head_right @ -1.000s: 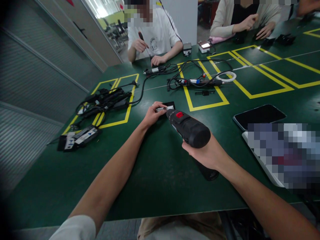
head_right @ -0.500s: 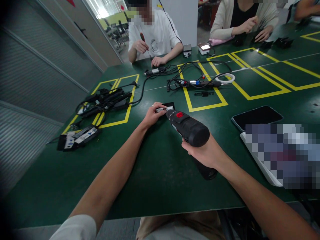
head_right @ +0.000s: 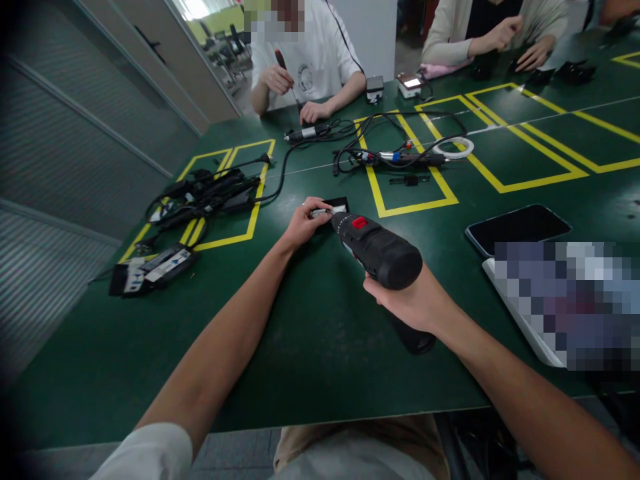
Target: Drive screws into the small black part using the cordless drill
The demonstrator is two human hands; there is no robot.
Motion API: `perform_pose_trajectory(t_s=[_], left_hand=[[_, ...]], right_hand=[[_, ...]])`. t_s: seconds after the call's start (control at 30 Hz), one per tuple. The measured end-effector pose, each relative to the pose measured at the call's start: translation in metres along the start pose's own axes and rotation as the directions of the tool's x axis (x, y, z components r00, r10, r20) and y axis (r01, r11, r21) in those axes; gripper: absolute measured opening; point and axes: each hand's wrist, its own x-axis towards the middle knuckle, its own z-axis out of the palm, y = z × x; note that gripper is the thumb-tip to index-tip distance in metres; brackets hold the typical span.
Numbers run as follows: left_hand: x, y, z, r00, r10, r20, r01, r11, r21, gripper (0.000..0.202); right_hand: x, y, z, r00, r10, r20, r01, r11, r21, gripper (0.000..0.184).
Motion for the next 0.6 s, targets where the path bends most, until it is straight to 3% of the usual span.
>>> perform_pose_trajectory(t_s=[0.6], left_hand=[[0.0017,0.0029,0.0009,1.000,0.000,0.005,0.000,1.000,0.022,0.018]], right_hand=[[0.0017,-0.0028,-0.0011,1.000,0.019,-0.018,-0.021,0.994,-0.108,0.010]])
